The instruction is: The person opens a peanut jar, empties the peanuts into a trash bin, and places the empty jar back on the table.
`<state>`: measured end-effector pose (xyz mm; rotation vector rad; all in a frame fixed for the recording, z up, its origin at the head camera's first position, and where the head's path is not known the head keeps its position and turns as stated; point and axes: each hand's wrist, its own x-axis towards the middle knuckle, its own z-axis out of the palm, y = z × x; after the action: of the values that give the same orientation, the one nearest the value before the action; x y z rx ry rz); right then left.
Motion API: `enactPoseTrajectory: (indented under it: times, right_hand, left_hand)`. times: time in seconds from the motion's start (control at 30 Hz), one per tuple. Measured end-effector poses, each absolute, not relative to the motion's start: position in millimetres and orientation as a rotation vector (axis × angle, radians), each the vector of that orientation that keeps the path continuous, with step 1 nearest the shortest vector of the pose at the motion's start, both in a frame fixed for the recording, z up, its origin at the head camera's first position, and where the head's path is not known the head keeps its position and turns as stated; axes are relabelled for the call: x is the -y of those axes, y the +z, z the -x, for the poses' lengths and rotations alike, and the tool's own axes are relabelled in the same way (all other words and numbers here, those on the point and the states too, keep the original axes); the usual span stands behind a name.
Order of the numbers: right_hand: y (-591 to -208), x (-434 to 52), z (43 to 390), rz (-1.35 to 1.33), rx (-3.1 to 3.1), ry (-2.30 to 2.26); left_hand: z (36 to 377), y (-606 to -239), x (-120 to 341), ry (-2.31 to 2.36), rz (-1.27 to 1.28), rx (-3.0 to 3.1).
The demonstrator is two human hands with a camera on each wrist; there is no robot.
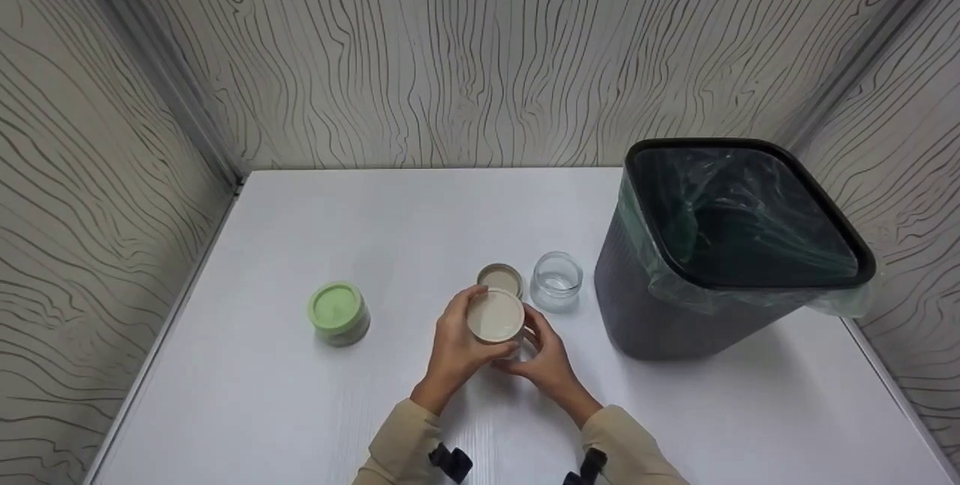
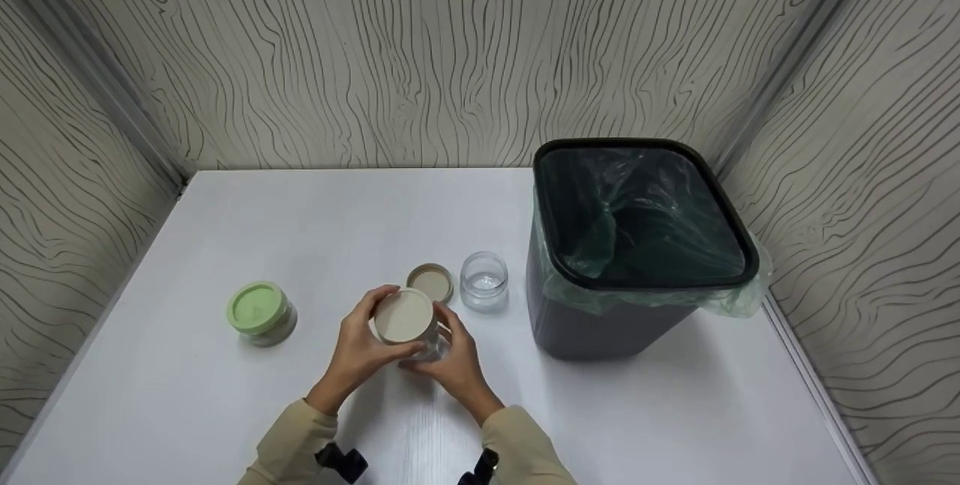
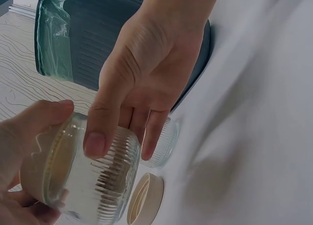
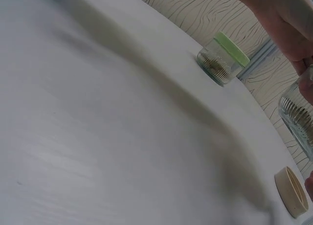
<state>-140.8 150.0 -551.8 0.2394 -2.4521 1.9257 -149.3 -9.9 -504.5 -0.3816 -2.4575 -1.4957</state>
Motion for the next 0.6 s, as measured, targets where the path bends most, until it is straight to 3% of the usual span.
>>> enactPoseTrajectory:
  times: [0.6]
  right_hand:
    - [-550.2, -146.5, 139.1, -0.232, 2.417, 1.985]
  left_hand:
    - [147.5, -507.0, 7.9, -1.533, 0.539, 2.428]
